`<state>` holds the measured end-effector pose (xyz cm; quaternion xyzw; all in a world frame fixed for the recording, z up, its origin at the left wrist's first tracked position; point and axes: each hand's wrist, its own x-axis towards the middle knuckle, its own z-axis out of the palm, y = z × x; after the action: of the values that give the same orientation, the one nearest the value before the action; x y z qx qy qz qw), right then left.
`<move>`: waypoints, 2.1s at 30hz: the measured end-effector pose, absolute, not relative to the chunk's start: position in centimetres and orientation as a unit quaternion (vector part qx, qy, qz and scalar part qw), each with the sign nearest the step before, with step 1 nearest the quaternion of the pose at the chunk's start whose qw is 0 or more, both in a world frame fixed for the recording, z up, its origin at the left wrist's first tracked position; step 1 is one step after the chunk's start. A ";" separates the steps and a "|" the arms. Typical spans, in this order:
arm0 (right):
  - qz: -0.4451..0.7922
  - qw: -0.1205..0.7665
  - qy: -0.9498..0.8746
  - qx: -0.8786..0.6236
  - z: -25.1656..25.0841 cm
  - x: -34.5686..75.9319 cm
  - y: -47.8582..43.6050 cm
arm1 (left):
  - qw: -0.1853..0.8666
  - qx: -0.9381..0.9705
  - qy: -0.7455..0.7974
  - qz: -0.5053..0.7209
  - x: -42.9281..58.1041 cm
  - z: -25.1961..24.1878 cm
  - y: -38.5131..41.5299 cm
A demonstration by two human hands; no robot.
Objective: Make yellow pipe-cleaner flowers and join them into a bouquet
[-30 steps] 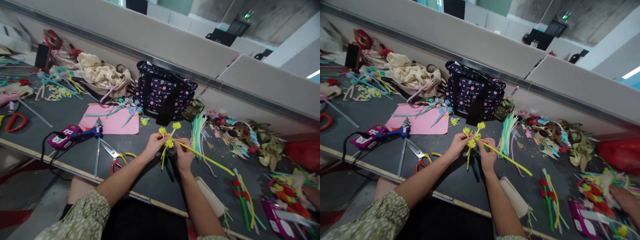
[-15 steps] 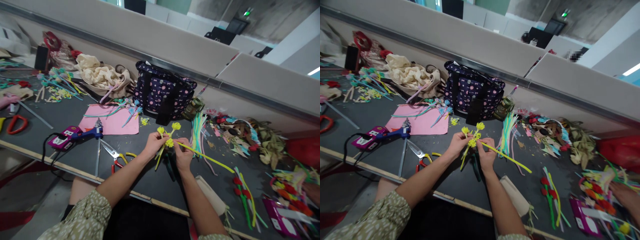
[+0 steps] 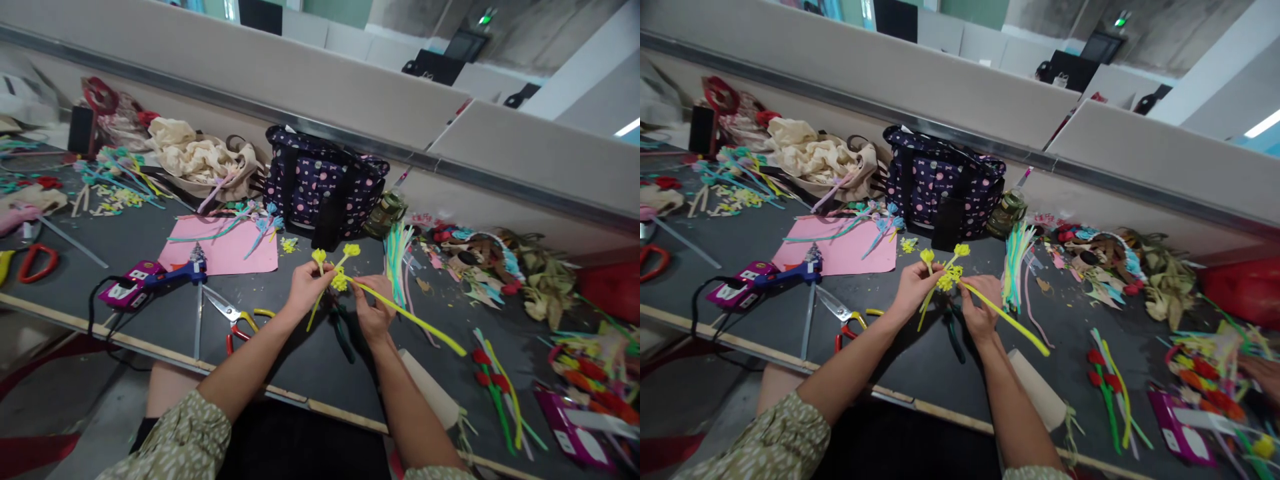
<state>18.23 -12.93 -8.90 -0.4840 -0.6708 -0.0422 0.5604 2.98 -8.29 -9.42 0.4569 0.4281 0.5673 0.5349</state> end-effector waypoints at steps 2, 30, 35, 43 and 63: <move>-0.052 0.560 -0.679 -0.472 -8.8 18.4 -13.1 | 0.522 0.481 0.427 0.560 2.9 -9.5 -8.3; 0.093 0.511 -0.676 -0.523 -6.0 21.6 -12.3 | 0.450 0.775 0.272 0.350 2.5 -7.1 -9.9; 0.321 0.527 -0.593 -0.518 -6.0 22.3 -11.7 | 0.604 0.670 0.283 0.327 2.7 -7.2 -10.0; 0.375 0.696 -0.450 -0.416 -7.4 20.4 -11.0 | 0.794 0.396 0.310 0.341 2.5 -8.0 -9.2; 0.354 0.541 -0.669 -0.367 -7.9 20.4 -11.9 | 0.897 0.266 0.229 0.269 2.3 -8.9 -8.6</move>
<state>20.35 -11.90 -7.94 -0.3666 -0.6691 0.3544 0.5407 2.32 -8.62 -8.89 0.2663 0.2290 0.2689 0.8968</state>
